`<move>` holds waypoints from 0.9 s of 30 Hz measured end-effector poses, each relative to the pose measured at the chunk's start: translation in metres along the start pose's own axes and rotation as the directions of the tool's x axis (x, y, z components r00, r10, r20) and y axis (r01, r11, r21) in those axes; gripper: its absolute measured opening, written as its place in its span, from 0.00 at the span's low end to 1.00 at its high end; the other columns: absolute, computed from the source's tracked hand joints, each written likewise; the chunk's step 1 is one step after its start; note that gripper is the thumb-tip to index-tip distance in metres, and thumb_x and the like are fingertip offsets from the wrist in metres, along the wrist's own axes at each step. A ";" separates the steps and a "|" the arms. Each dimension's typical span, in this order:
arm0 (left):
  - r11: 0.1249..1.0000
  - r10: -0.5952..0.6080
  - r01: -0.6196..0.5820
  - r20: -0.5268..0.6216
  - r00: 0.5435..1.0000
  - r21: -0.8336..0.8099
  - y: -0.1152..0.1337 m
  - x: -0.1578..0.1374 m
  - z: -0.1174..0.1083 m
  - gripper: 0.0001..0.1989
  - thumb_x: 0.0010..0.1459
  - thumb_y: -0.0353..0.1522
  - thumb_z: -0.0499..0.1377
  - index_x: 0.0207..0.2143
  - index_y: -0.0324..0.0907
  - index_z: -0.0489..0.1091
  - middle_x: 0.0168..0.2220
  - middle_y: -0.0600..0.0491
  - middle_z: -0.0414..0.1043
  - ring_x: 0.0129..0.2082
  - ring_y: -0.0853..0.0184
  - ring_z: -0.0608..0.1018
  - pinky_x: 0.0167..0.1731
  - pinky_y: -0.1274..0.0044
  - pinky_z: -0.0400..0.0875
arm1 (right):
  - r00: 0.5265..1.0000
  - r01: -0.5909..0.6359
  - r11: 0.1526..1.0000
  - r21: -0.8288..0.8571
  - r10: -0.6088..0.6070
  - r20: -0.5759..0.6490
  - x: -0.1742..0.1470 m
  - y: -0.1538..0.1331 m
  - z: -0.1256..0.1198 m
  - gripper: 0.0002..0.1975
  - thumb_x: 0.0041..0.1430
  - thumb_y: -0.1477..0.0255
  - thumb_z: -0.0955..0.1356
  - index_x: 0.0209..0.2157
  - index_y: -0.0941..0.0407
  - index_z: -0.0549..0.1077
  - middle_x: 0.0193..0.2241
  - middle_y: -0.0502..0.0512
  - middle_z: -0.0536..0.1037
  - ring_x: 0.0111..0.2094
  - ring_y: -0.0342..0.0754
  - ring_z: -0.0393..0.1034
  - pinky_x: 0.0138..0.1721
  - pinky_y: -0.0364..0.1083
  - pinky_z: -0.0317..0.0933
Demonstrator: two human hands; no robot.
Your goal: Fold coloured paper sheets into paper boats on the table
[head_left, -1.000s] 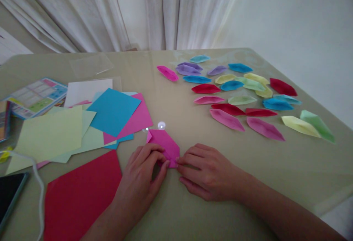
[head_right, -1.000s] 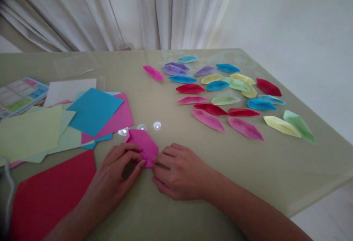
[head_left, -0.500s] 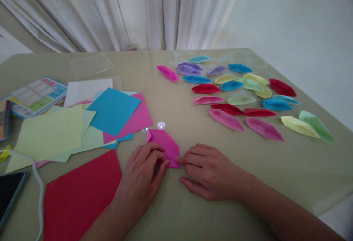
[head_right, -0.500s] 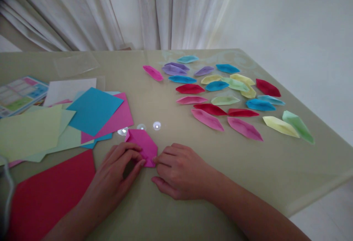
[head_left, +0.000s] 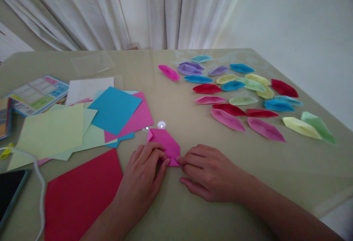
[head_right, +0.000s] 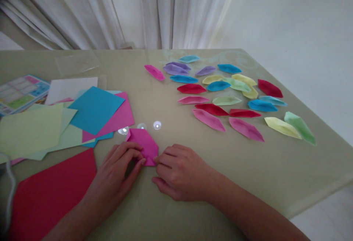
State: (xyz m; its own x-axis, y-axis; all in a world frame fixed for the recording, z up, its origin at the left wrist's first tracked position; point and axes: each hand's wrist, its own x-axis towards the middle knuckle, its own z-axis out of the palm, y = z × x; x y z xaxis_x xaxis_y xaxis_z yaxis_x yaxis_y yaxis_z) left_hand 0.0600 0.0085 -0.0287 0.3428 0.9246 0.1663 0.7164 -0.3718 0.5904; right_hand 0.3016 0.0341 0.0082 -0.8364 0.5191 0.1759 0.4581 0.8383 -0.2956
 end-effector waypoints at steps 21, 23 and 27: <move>0.996 -0.006 0.006 -0.005 1.000 -0.090 -0.002 0.003 -0.002 0.06 0.74 0.30 0.54 0.48 0.48 0.70 0.48 0.52 0.73 0.50 0.57 0.74 0.51 0.63 0.69 | 0.994 -0.051 0.997 -0.056 0.056 0.091 0.001 -0.009 -0.001 0.12 0.74 0.64 0.68 0.49 0.57 0.79 0.41 0.57 0.80 0.42 0.52 0.72 0.45 0.52 0.65; 0.997 -0.033 0.033 0.003 0.999 -0.065 0.001 0.003 -0.002 0.06 0.74 0.31 0.54 0.48 0.47 0.69 0.49 0.51 0.72 0.50 0.55 0.73 0.52 0.61 0.69 | 0.994 -0.045 0.998 -0.052 0.049 0.097 0.000 -0.008 -0.001 0.13 0.74 0.64 0.68 0.50 0.57 0.78 0.42 0.57 0.80 0.43 0.52 0.73 0.46 0.52 0.65; 0.999 -0.040 0.041 -0.008 0.999 0.024 0.004 0.004 0.003 0.05 0.72 0.30 0.57 0.48 0.46 0.69 0.48 0.50 0.73 0.48 0.52 0.73 0.51 0.57 0.70 | 0.993 -0.045 0.998 -0.047 0.050 0.105 -0.002 -0.008 0.000 0.14 0.75 0.64 0.67 0.52 0.58 0.78 0.43 0.57 0.81 0.45 0.52 0.73 0.48 0.52 0.64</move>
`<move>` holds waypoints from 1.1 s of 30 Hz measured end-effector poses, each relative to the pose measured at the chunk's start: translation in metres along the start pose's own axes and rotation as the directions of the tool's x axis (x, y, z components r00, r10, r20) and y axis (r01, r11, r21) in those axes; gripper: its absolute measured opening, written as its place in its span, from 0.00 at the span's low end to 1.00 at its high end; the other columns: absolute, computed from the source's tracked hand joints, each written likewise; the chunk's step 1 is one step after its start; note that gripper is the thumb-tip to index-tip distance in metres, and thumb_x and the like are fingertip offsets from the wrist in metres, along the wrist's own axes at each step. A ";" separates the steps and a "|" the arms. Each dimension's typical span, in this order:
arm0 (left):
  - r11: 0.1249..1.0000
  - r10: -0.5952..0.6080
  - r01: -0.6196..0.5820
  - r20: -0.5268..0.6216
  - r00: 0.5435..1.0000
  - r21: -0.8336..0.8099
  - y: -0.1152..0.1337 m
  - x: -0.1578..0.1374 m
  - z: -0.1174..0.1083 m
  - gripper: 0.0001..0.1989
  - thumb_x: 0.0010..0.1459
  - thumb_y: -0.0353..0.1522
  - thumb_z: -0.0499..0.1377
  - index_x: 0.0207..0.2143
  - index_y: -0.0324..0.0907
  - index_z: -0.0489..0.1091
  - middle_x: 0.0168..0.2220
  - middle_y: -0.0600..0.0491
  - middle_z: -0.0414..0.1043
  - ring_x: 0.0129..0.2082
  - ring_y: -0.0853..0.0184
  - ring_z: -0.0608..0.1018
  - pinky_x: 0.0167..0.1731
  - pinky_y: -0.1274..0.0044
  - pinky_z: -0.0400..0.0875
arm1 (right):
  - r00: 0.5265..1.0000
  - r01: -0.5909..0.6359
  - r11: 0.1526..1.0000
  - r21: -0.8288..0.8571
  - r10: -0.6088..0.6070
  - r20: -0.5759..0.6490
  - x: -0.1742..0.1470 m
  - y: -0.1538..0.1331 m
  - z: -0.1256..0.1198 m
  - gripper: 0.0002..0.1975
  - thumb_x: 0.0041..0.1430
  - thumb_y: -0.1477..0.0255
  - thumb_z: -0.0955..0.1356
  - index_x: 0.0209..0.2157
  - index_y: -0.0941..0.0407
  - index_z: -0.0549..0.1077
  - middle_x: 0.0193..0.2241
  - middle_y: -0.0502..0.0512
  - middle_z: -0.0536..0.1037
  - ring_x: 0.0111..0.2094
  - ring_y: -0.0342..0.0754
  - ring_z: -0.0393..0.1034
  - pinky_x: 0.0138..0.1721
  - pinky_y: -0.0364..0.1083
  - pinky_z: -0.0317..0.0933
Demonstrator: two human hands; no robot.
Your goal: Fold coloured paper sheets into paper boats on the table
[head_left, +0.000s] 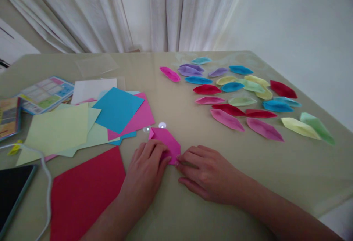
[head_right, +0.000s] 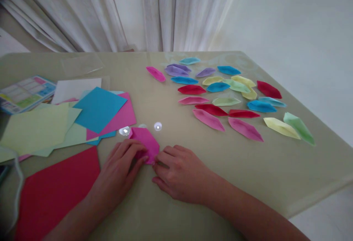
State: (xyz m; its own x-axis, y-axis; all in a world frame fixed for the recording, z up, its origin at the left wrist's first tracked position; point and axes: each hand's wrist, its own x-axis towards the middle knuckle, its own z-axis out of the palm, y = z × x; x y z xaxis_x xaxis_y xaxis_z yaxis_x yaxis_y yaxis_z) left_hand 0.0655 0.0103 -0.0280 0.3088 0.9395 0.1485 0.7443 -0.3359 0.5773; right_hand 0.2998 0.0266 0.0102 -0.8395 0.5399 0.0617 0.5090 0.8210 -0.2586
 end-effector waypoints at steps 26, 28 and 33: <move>0.999 -0.045 0.045 -0.004 0.999 0.013 0.000 -0.001 0.002 0.08 0.71 0.34 0.60 0.51 0.48 0.69 0.52 0.48 0.71 0.52 0.51 0.73 0.54 0.55 0.70 | 0.988 0.042 0.998 -0.041 -0.048 -0.144 0.002 0.002 0.014 0.09 0.75 0.70 0.68 0.44 0.58 0.79 0.38 0.55 0.80 0.40 0.50 0.73 0.44 0.50 0.65; 0.999 -0.047 0.047 0.015 0.999 -0.006 -0.001 -0.002 0.002 0.08 0.71 0.33 0.59 0.51 0.49 0.69 0.52 0.49 0.71 0.53 0.52 0.73 0.54 0.56 0.71 | 0.989 0.042 0.998 -0.040 -0.047 -0.143 0.003 0.003 0.014 0.08 0.74 0.70 0.68 0.45 0.58 0.79 0.37 0.55 0.80 0.39 0.50 0.73 0.44 0.50 0.65; 0.999 -0.033 0.034 0.025 0.999 -0.041 -0.004 -0.004 -0.002 0.09 0.72 0.31 0.56 0.52 0.50 0.69 0.53 0.50 0.70 0.54 0.54 0.73 0.55 0.58 0.70 | 0.988 0.054 0.998 -0.017 -0.056 -0.144 0.004 0.004 0.010 0.09 0.75 0.70 0.68 0.48 0.58 0.79 0.39 0.55 0.82 0.41 0.49 0.74 0.45 0.49 0.66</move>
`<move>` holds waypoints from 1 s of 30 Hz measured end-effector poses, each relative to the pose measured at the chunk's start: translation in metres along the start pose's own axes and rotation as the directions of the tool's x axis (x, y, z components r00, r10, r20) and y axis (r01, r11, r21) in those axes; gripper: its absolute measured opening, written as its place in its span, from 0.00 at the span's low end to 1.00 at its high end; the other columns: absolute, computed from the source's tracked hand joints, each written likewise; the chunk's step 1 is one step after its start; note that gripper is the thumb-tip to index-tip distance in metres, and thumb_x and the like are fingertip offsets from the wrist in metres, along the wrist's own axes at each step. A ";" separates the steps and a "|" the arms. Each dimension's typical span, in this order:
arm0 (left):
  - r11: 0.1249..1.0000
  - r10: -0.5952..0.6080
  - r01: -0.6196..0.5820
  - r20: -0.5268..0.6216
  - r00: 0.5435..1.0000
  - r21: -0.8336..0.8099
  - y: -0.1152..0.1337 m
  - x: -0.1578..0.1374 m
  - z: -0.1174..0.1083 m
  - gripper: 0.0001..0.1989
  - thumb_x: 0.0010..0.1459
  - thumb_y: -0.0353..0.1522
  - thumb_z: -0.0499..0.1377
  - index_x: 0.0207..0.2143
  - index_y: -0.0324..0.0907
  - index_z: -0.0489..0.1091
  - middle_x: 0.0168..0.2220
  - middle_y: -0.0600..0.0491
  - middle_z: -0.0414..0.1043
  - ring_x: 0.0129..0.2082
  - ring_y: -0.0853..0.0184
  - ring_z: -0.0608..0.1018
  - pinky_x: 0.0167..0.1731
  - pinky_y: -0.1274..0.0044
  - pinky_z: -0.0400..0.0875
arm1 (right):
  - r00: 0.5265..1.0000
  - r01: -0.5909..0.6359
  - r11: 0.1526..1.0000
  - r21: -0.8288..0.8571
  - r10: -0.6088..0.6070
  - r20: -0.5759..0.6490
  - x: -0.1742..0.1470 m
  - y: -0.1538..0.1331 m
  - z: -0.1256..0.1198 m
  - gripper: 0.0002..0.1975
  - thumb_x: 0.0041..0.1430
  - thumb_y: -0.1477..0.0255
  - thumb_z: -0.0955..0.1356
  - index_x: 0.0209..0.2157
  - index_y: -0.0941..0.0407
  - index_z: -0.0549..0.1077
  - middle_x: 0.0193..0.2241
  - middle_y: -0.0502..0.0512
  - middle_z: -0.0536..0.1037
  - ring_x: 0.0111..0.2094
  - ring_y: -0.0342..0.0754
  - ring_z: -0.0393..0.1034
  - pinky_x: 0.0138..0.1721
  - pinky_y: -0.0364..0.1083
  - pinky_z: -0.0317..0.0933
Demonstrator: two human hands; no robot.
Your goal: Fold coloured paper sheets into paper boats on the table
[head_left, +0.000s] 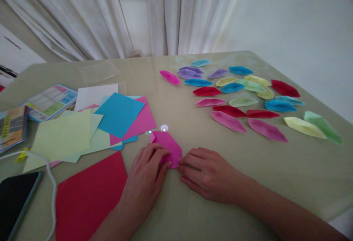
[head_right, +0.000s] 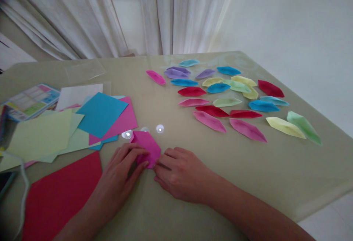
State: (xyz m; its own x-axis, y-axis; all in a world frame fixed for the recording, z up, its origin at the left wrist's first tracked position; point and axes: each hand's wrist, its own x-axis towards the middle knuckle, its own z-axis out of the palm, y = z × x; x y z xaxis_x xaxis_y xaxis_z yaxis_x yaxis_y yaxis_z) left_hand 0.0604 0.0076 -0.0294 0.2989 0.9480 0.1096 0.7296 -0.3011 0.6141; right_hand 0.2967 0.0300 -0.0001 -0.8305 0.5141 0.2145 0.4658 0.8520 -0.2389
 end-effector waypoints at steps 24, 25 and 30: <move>0.998 0.038 -0.034 -0.082 0.996 0.052 0.003 -0.001 0.002 0.08 0.73 0.33 0.56 0.37 0.45 0.68 0.52 0.47 0.70 0.55 0.54 0.74 0.56 0.59 0.73 | 1.000 -0.006 1.000 0.004 0.006 -0.003 0.003 0.000 -0.001 0.08 0.75 0.72 0.66 0.45 0.58 0.78 0.36 0.55 0.81 0.40 0.49 0.74 0.45 0.49 0.65; 0.998 0.041 -0.037 -0.079 0.996 0.053 0.003 -0.001 0.001 0.08 0.73 0.33 0.56 0.37 0.45 0.68 0.52 0.47 0.70 0.55 0.54 0.74 0.56 0.59 0.73 | 1.000 -0.007 1.000 0.001 0.007 0.003 0.003 0.000 -0.001 0.08 0.76 0.72 0.66 0.45 0.58 0.78 0.36 0.54 0.81 0.39 0.49 0.74 0.45 0.49 0.65; 0.996 0.064 -0.058 -0.082 0.995 0.068 0.002 -0.001 0.000 0.08 0.73 0.32 0.56 0.37 0.44 0.67 0.52 0.46 0.69 0.55 0.54 0.74 0.56 0.58 0.73 | 1.000 -0.007 1.000 -0.012 0.007 0.013 0.003 0.000 -0.001 0.08 0.76 0.71 0.66 0.45 0.58 0.78 0.36 0.54 0.81 0.39 0.49 0.73 0.45 0.49 0.65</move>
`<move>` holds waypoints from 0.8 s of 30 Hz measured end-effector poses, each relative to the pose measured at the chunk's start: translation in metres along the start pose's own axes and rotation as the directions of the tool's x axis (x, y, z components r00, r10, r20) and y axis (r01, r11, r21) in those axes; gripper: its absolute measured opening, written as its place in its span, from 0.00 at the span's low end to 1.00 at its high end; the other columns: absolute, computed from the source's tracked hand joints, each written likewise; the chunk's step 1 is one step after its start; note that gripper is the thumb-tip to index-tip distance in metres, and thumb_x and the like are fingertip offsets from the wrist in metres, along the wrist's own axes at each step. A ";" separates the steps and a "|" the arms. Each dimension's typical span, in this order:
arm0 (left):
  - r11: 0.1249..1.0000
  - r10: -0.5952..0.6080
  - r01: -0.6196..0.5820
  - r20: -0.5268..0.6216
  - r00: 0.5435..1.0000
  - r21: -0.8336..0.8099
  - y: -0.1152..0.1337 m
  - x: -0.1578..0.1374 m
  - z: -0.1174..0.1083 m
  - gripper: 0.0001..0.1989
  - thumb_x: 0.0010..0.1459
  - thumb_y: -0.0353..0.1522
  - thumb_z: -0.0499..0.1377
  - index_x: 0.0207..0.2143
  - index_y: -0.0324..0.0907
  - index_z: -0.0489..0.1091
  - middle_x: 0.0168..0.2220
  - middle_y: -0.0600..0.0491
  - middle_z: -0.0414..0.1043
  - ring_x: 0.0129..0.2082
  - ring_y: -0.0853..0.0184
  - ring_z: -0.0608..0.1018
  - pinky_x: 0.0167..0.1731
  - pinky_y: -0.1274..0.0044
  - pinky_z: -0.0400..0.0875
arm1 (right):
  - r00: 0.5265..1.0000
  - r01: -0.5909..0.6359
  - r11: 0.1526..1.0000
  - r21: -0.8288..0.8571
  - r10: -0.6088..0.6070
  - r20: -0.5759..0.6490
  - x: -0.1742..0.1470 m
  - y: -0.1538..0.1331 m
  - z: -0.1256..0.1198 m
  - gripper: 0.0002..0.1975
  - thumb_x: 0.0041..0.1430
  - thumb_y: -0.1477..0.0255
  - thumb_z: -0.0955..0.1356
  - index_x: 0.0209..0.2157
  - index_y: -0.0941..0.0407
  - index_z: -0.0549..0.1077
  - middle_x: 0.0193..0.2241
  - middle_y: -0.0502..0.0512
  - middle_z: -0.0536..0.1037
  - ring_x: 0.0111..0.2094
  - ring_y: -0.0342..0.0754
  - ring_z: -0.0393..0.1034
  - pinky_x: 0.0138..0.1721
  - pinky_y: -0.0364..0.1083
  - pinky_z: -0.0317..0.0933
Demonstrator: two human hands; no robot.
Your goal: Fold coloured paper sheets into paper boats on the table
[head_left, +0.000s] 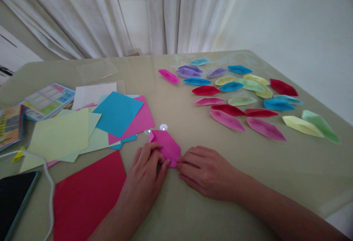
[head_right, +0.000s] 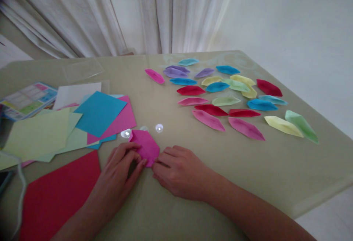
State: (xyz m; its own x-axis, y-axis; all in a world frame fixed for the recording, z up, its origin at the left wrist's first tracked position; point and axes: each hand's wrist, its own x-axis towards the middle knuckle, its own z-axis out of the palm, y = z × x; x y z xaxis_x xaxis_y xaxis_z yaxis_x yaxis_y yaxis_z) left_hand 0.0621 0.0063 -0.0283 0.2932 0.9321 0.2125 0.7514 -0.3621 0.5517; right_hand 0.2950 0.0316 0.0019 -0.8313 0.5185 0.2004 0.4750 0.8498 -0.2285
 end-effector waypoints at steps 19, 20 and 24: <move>1.000 -0.014 0.014 0.006 1.000 -0.018 0.001 0.001 0.001 0.07 0.72 0.32 0.56 0.37 0.45 0.67 0.52 0.46 0.70 0.54 0.54 0.74 0.55 0.58 0.74 | 1.000 0.008 0.998 -0.066 -0.007 0.025 -0.002 -0.004 -0.004 0.10 0.75 0.69 0.67 0.49 0.57 0.79 0.37 0.55 0.80 0.38 0.50 0.72 0.40 0.51 0.63; 1.000 -0.020 0.020 0.008 1.000 -0.020 0.001 0.001 0.001 0.07 0.72 0.32 0.57 0.37 0.44 0.67 0.52 0.46 0.70 0.54 0.54 0.74 0.55 0.58 0.74 | 0.999 -0.001 0.997 -0.073 0.003 0.035 -0.002 -0.005 -0.004 0.10 0.75 0.68 0.68 0.48 0.57 0.79 0.37 0.55 0.80 0.39 0.50 0.72 0.41 0.51 0.63; 0.999 -0.025 0.026 0.014 1.000 -0.037 -0.001 0.000 -0.001 0.07 0.73 0.33 0.57 0.37 0.45 0.68 0.52 0.46 0.71 0.54 0.55 0.75 0.56 0.59 0.74 | 0.998 -0.026 0.997 -0.073 0.030 0.054 -0.005 -0.007 -0.003 0.09 0.75 0.68 0.68 0.47 0.57 0.79 0.39 0.56 0.81 0.40 0.51 0.74 0.41 0.51 0.63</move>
State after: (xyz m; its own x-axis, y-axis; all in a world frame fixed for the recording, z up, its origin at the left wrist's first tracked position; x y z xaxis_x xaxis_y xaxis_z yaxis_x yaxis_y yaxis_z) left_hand 0.0609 0.0064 -0.0282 0.2824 0.9409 0.1869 0.7361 -0.3375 0.5868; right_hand 0.2965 0.0229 0.0050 -0.8310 0.5377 0.1422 0.5160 0.8408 -0.1638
